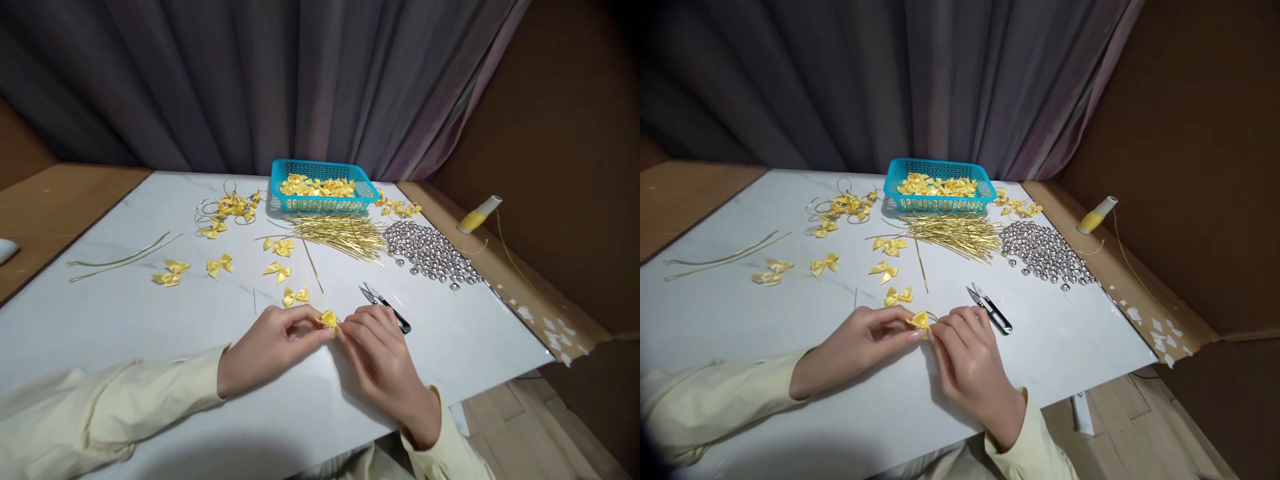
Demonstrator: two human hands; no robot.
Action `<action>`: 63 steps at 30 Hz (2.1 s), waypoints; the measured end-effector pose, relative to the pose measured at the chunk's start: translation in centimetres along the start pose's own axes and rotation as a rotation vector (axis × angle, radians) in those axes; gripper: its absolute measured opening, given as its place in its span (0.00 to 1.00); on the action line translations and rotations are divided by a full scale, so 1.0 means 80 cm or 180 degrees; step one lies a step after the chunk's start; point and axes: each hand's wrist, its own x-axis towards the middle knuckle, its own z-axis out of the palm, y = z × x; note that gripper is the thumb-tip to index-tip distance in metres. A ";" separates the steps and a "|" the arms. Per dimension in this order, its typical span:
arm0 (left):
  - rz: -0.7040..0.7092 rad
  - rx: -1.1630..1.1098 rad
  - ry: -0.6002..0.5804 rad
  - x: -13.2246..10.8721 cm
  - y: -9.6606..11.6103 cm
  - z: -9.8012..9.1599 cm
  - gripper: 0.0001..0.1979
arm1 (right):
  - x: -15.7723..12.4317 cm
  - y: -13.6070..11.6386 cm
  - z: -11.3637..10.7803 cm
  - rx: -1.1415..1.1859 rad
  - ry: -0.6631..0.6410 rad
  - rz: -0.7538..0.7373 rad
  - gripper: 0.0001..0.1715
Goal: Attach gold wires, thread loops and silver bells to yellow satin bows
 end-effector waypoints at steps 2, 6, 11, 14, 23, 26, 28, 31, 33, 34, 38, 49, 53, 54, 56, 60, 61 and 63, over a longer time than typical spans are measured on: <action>-0.0143 -0.0068 -0.0035 -0.001 0.003 0.000 0.13 | 0.001 -0.001 0.002 -0.0165 0.0003 -0.0055 0.08; -0.0672 -0.0813 -0.0536 0.000 0.004 0.000 0.13 | 0.000 -0.004 0.007 -0.0523 -0.0063 -0.0257 0.08; -0.0767 -0.1292 -0.0815 0.005 -0.002 -0.001 0.15 | -0.001 -0.008 0.013 -0.0653 -0.0026 -0.0317 0.07; -0.0730 -0.1456 -0.0864 0.005 -0.004 0.000 0.14 | 0.000 -0.008 0.013 -0.0447 -0.0059 -0.0163 0.08; -0.0612 -0.1523 -0.0923 0.005 0.000 -0.001 0.12 | -0.002 0.033 -0.030 -0.0171 -0.0081 0.0590 0.13; -0.0687 -0.1608 -0.0961 0.007 -0.002 -0.001 0.13 | -0.013 0.058 -0.035 -0.0894 -0.0149 0.0726 0.16; -0.0729 -0.1697 -0.0992 0.008 -0.005 -0.001 0.13 | -0.019 0.069 -0.031 -0.1155 -0.0175 0.0717 0.14; -0.0797 -0.1747 -0.1009 0.008 -0.007 -0.001 0.14 | -0.021 0.073 -0.024 -0.1522 -0.0216 0.0745 0.13; -0.0819 -0.1734 -0.1006 0.008 -0.007 -0.001 0.14 | -0.019 0.073 -0.024 -0.1796 -0.0308 0.0829 0.12; -0.0826 -0.1724 -0.1005 0.008 -0.006 -0.002 0.14 | -0.018 0.073 -0.026 -0.1876 -0.0344 0.0868 0.12; -0.0879 -0.1726 -0.0952 0.008 -0.004 -0.002 0.15 | -0.020 0.068 -0.045 -0.1239 -0.0197 0.1135 0.10; -0.0896 -0.1763 -0.0844 0.011 -0.002 -0.002 0.13 | -0.045 -0.014 -0.061 0.0760 -0.0478 0.1313 0.21; -0.0929 -0.1721 -0.0848 0.012 0.000 -0.003 0.15 | -0.042 -0.025 -0.040 0.0608 -0.0290 0.1005 0.18; -0.0933 -0.1714 -0.0853 0.011 0.000 -0.003 0.15 | -0.042 -0.026 -0.035 0.0523 -0.0244 0.0925 0.18; -0.0933 -0.1710 -0.0848 0.010 0.001 -0.003 0.15 | -0.042 -0.027 -0.027 0.0236 -0.0174 0.0806 0.19; -0.0956 -0.1712 -0.0834 0.008 0.002 -0.003 0.15 | -0.046 -0.025 -0.015 -0.0439 -0.0139 0.0731 0.20; -0.0953 -0.1712 -0.0840 0.008 0.002 -0.003 0.15 | -0.046 -0.025 -0.014 -0.0540 -0.0188 0.0703 0.20; -0.0944 -0.1712 -0.0844 0.009 0.002 -0.003 0.15 | -0.046 -0.024 -0.011 -0.0704 -0.0300 0.0651 0.21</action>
